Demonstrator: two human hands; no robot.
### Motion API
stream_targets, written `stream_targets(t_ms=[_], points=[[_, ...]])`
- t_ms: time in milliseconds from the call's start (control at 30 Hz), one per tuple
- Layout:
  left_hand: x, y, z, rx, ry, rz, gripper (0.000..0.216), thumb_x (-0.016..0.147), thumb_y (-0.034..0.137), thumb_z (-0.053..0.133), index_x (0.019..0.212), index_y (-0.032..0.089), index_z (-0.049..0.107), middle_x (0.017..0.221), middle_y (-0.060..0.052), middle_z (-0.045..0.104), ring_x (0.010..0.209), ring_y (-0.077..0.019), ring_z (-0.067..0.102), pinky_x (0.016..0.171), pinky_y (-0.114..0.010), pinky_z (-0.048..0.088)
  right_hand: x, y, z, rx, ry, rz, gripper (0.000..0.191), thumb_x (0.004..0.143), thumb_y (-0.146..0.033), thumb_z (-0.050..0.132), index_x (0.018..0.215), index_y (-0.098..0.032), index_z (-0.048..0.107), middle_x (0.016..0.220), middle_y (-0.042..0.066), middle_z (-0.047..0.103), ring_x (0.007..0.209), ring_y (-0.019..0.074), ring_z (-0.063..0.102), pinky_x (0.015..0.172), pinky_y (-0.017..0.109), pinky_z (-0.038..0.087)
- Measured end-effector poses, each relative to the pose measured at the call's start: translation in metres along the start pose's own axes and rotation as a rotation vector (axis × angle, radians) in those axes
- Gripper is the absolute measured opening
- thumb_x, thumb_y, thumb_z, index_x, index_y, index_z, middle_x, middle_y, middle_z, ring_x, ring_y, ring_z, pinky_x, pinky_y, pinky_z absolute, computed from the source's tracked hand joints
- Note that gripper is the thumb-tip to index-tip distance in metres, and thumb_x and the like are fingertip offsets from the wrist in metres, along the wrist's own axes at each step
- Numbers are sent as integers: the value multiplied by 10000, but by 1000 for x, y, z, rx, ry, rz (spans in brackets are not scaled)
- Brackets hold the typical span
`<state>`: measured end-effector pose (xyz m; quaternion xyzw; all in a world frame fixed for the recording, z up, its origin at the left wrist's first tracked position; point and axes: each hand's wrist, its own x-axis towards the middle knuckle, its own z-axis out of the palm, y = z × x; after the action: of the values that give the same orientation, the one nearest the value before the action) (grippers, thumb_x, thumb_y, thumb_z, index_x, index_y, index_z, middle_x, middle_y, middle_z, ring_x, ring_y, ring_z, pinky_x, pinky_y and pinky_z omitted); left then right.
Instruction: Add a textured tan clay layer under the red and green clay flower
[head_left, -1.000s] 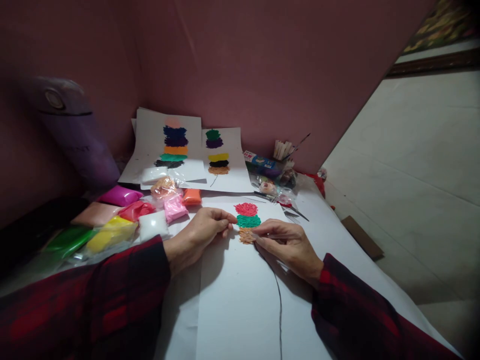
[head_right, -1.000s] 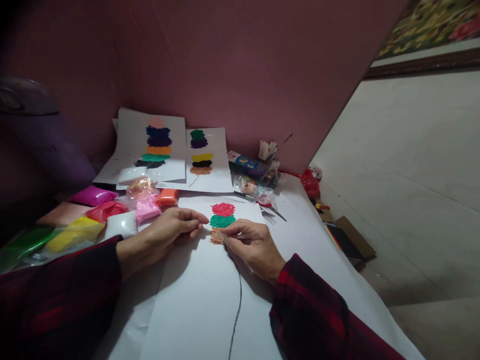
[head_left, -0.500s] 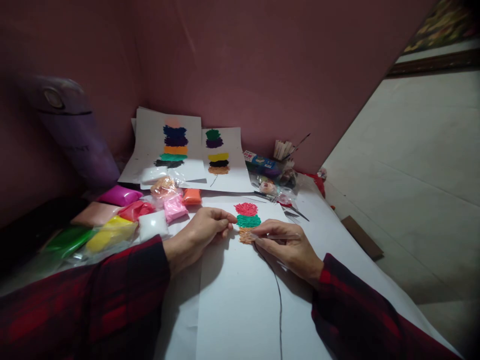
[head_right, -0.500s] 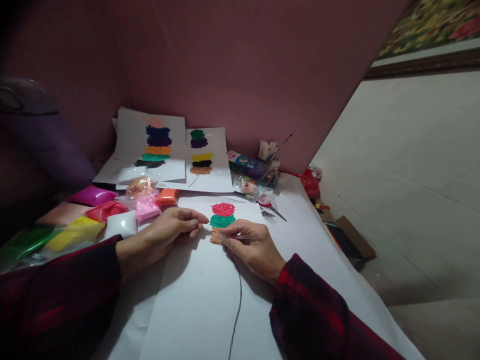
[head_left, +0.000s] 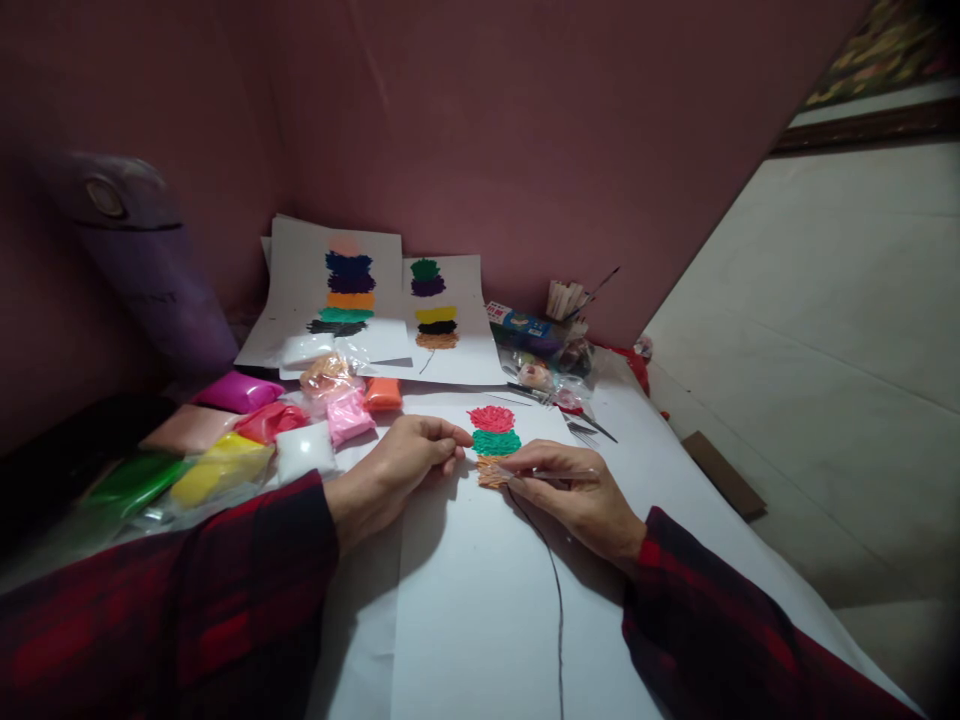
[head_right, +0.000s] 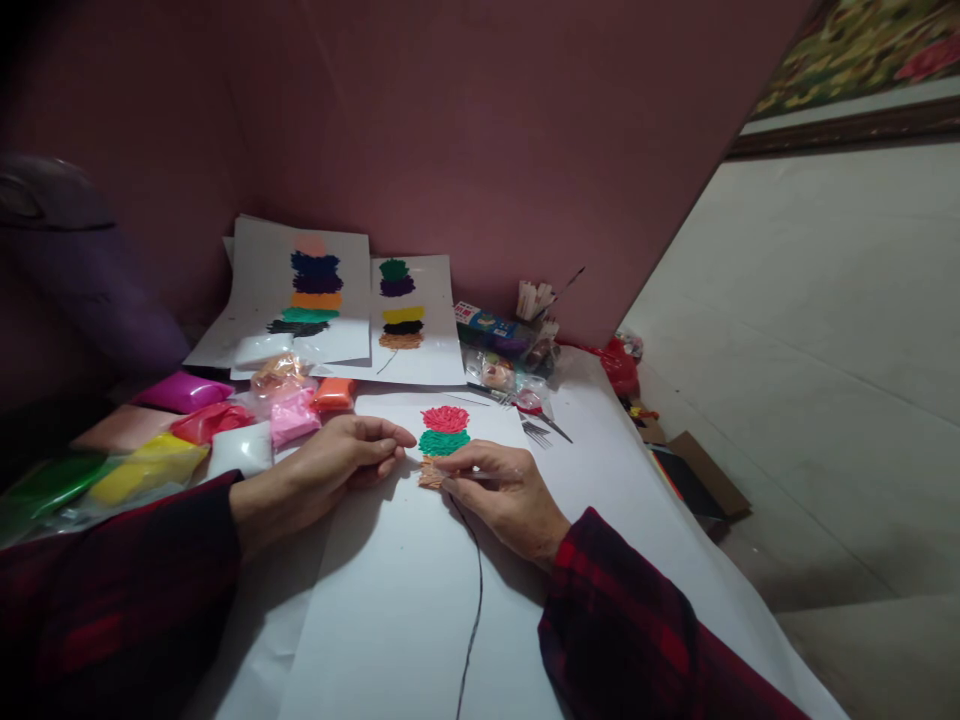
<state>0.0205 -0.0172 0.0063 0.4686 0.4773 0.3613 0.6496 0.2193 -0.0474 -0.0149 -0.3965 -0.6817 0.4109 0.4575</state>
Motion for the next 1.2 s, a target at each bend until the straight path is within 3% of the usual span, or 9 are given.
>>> stream_targets(t_ms=[133,333,467,667,1000,1200], points=[[-2,0,0,-11,-11,-4,143,737,48,515,822,73,627,520,26,488,468,-56,379,475,-195,243,0,-1,0,12,4,-21,132,759,-245,721,879,-202,754,907,78,715,817,188,674,730,327,578],[-2,0,0,-19,-10,6,129,703,65,542,796,88,629,511,29,482,458,-62,368,464,-207,224,0,0,1,19,33,-9,137,744,-267,732,864,-205,754,863,68,712,728,173,670,629,300,587],[-2,1,0,-18,-15,5,140,700,64,535,803,85,628,500,34,476,450,-60,360,464,-210,215,0,-1,0,-6,29,-24,139,740,-267,736,866,-213,759,883,71,721,789,191,676,695,320,588],[-2,1,0,-7,-12,-4,148,736,38,503,823,75,617,510,35,476,457,-54,369,468,-201,222,0,-3,0,-31,78,-24,116,739,-272,735,840,-219,760,831,57,715,719,180,664,596,295,569],[-2,2,1,-9,-20,-8,159,716,40,506,822,77,619,517,36,472,463,-56,367,481,-205,234,0,-3,-3,-34,68,-90,122,751,-229,732,869,-241,759,846,46,714,787,180,659,699,314,558],[-2,1,-2,34,-23,-4,166,711,79,553,855,76,635,587,16,518,508,-61,397,502,-203,251,-3,-4,-3,45,157,-92,135,756,-227,728,888,-238,758,874,55,692,645,139,605,478,250,523]])
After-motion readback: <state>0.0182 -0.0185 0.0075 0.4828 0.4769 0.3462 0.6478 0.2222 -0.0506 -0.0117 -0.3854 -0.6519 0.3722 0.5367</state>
